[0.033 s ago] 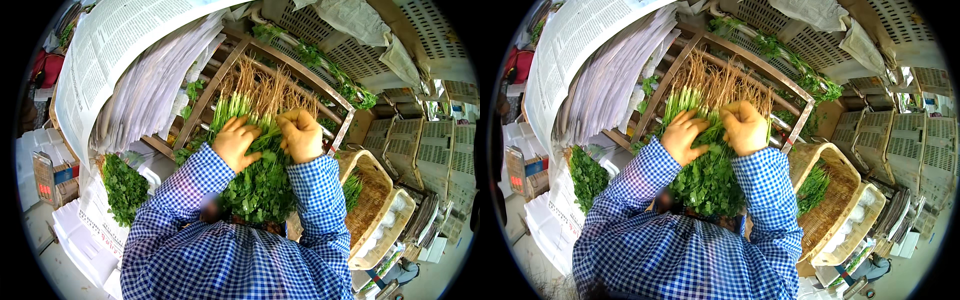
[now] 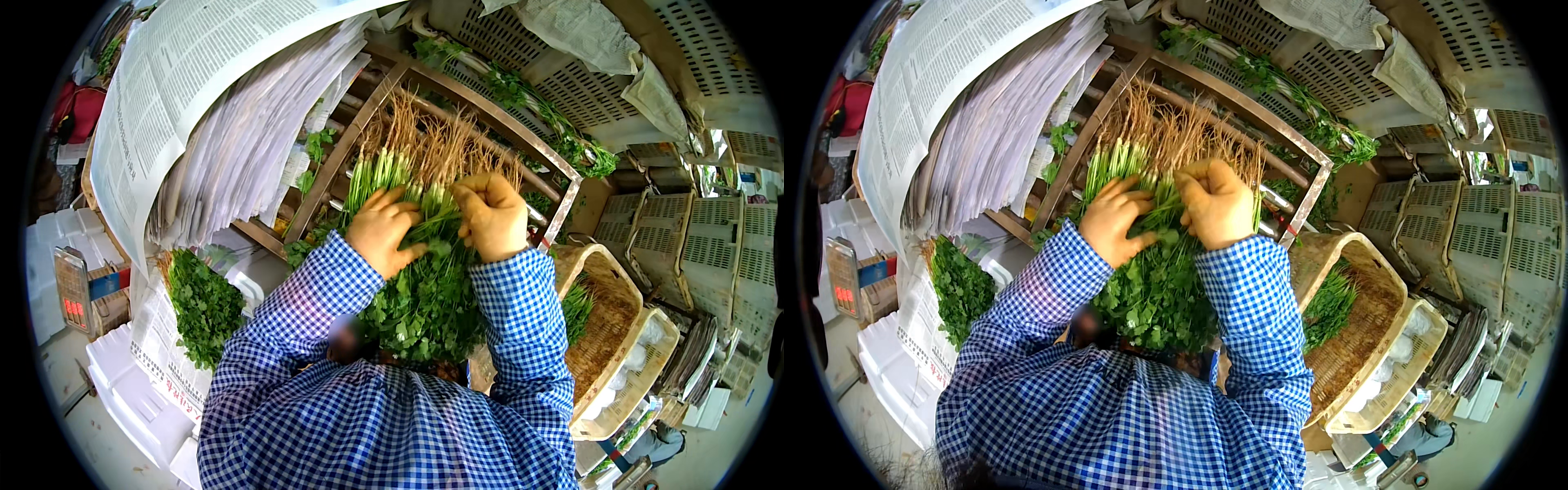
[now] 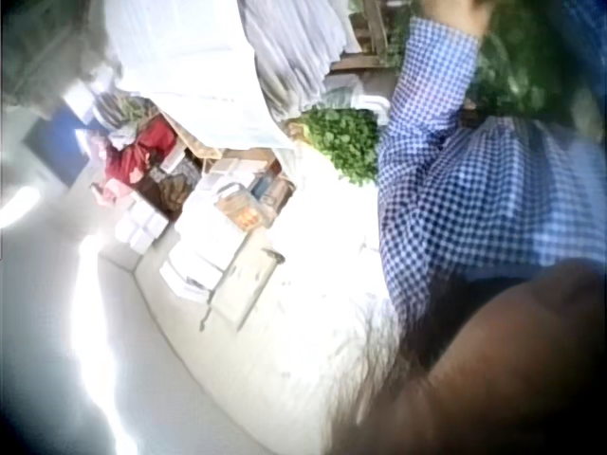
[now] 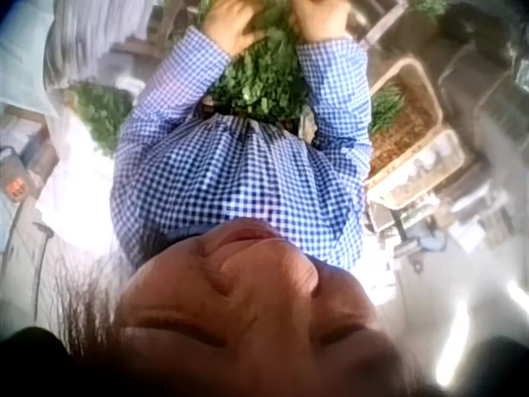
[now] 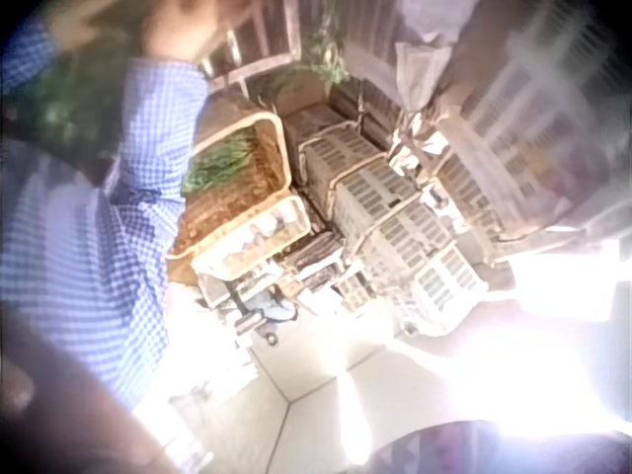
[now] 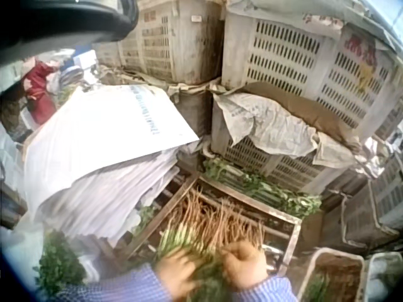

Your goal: The person sorts bunches of cilantro by hand, removing loose leaves and debris before organizing the bundles into plastic crates lined with newspaper.

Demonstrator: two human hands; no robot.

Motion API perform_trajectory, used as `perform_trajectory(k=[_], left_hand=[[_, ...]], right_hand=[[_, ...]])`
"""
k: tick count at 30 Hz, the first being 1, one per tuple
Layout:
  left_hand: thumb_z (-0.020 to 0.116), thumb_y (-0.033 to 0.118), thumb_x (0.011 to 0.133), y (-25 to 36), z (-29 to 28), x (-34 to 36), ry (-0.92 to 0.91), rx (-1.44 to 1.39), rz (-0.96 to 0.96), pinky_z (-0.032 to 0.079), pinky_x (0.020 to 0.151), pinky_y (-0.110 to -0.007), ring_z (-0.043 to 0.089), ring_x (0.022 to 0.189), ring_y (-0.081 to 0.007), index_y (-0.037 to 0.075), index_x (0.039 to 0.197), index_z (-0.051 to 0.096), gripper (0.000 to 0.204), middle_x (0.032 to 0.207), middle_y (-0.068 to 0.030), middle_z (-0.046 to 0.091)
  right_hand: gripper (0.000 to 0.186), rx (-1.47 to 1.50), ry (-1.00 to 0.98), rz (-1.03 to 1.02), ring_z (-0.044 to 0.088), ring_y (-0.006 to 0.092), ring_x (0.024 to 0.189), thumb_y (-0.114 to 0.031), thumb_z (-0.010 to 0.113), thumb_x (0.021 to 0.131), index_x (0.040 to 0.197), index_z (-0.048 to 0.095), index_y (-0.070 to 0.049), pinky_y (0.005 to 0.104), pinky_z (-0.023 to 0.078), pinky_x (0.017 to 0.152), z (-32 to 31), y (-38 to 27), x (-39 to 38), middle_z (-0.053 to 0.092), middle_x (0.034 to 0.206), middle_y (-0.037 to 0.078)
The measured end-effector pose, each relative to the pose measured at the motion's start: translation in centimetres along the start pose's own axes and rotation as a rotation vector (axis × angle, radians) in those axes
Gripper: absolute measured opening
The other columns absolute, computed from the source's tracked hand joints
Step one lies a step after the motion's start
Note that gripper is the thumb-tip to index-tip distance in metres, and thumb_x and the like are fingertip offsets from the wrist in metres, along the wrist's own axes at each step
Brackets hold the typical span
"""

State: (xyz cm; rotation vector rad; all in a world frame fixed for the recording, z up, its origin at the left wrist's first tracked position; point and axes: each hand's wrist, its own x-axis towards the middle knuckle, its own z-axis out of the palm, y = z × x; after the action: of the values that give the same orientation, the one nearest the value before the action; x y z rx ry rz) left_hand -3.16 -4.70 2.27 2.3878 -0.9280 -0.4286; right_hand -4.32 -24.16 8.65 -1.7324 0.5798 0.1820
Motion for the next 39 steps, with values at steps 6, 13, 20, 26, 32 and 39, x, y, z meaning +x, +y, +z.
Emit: perform_trajectory(k=[6,13,20,26,32,39], left_hand=[[0.076,0.003,0.082,-3.6,2.0,-1.7,0.377,-0.398,-0.141,0.042,0.113,-0.054,0.053,0.134,-0.044,-0.002,0.081,0.055,0.021,0.117,-0.0225,0.071],[0.075,-0.001,0.085,-4.0,2.8,-1.8,0.442,-0.556,-0.161,0.046,0.11,-0.049,0.054,0.134,-0.0394,-0.004,0.086,0.062,0.013,0.121,-0.024,0.069],[0.076,0.0,0.083,-4.3,2.7,-2.1,0.385,-0.495,-0.131,0.041,0.116,-0.05,0.051,0.137,-0.0382,-0.002,0.095,0.07,0.014,0.128,-0.0186,0.068],[0.078,0.008,0.082,-3.5,1.5,-1.6,0.336,-0.36,-0.1,0.038,0.118,-0.051,0.05,0.138,-0.0377,0.0,0.104,0.069,0.024,0.135,-0.0202,0.064],[0.061,0.052,0.095,-0.1,-1.0,0.6,0.15,0.055,0.129,0.024,0.123,-0.057,0.026,0.151,-0.0413,0.013,0.143,0.056,0.061,0.16,-0.0147,0.039],[0.053,0.037,0.103,-1.9,0.6,1.5,0.052,0.138,-0.017,0.021,0.125,-0.055,0.025,0.152,-0.0389,0.014,0.133,0.066,0.04,0.165,-0.0111,0.032]], right_hand=[[0.04,-0.025,0.076,-0.224,0.069,0.0143,0.087,-0.012,0.068,0.098,0.133,0.054,-0.001,0.0255,0.059,0.076,-2.3,0.3,1.8,0.072,0.097,0.011],[0.039,-0.333,-0.055,0.116,0.071,0.0164,0.071,-0.032,0.068,0.099,0.126,0.065,-0.005,0.0313,0.061,0.066,-1.2,3.1,-1.8,0.074,0.107,0.017],[0.047,-0.57,-0.162,0.169,0.072,0.0204,0.08,-0.043,0.064,0.099,0.123,0.066,-0.003,0.0368,0.058,0.078,1.8,3.3,1.8,0.076,0.096,0.01],[0.015,-0.089,-0.061,0.262,0.056,0.0086,0.05,-0.017,0.066,0.1,0.104,0.067,-0.003,0.0238,0.047,0.046,-0.3,5.1,1.3,0.066,0.071,0.004],[0.014,-0.054,-0.068,0.197,0.057,0.0091,0.052,-0.016,0.064,0.101,0.105,0.065,-0.002,0.0236,0.048,0.046,0.1,5.8,1.0,0.067,0.074,0.004],[0.017,-0.029,-0.092,0.245,0.057,0.0103,0.051,-0.018,0.06,0.104,0.111,0.063,-0.002,0.0235,0.048,0.048,-0.6,6.2,0.7,0.066,0.073,0.005]])
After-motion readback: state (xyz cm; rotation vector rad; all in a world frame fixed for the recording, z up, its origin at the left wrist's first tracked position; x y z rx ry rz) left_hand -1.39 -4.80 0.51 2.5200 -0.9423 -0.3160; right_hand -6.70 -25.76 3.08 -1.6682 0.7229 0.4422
